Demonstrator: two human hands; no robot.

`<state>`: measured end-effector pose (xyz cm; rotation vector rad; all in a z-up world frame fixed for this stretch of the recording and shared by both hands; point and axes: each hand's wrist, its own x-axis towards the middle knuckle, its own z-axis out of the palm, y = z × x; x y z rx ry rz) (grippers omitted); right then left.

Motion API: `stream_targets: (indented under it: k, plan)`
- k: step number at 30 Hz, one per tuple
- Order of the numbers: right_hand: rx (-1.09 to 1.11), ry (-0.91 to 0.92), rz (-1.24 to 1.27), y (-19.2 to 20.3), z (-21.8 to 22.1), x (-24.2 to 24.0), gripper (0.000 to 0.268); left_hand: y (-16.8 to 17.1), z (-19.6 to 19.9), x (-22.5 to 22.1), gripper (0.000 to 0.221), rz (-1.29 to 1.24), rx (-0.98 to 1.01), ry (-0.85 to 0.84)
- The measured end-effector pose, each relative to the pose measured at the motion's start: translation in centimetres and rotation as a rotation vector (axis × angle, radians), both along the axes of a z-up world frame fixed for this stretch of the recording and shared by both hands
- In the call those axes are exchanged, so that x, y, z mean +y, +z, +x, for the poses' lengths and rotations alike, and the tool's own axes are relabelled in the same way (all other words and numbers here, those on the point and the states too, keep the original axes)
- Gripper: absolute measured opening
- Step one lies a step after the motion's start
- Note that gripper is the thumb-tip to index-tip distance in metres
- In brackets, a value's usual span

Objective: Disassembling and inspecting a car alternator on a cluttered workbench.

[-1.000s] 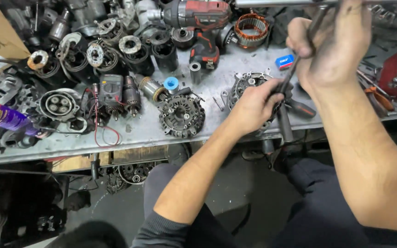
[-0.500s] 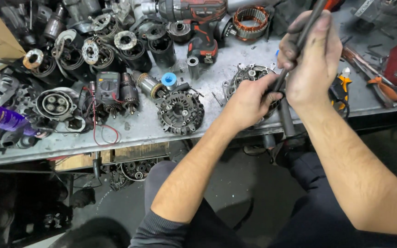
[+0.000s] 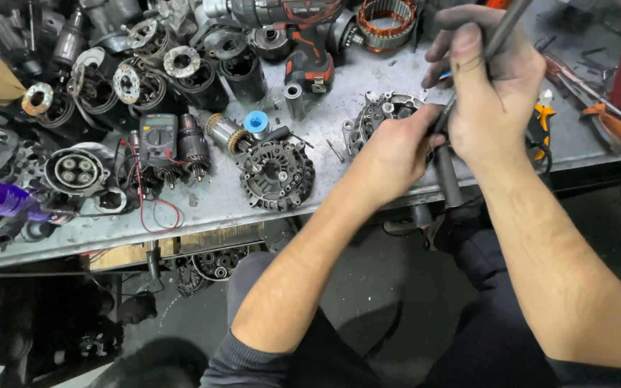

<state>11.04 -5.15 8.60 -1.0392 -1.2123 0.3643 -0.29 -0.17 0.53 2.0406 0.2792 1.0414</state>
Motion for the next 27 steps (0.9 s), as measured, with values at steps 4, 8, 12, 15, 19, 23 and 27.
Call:
stream_targets:
  k: [4, 8, 12, 15, 19, 23, 27]
  plan:
    - [-0.152, 0.042, 0.041, -0.6, 0.2, -1.7, 0.028, 2.5, -0.7, -1.8, 0.036, -0.003, 0.325, 0.26]
    - [-0.115, 0.049, 0.032, -0.2, -1.6, -3.4, 0.034, 1.5, -0.6, -1.6, 0.033, 0.042, 0.238, 0.358]
    - [-0.16, -0.011, -0.082, -1.3, -1.4, -3.2, 0.03, 1.4, -1.2, -0.9, 0.039, 0.035, -0.009, 0.108]
    - [-0.159, -0.013, -0.095, -1.3, -1.0, -3.0, 0.03, 1.1, -1.5, -0.5, 0.037, -0.05, 0.115, 0.033]
    - [-0.014, 0.076, -0.049, -3.2, 0.6, -2.6, 0.028, 1.0, -1.2, -0.3, 0.028, 0.005, 0.22, 0.228]
    - [0.021, 0.083, -0.016, -2.3, 0.5, -2.3, 0.027, 1.8, -1.0, -0.4, 0.031, 0.0, 0.123, 0.154]
    - [0.018, 0.097, -0.023, -1.5, 0.4, -2.5, 0.025, 1.9, -0.6, -0.9, 0.029, -0.054, 0.238, 0.225]
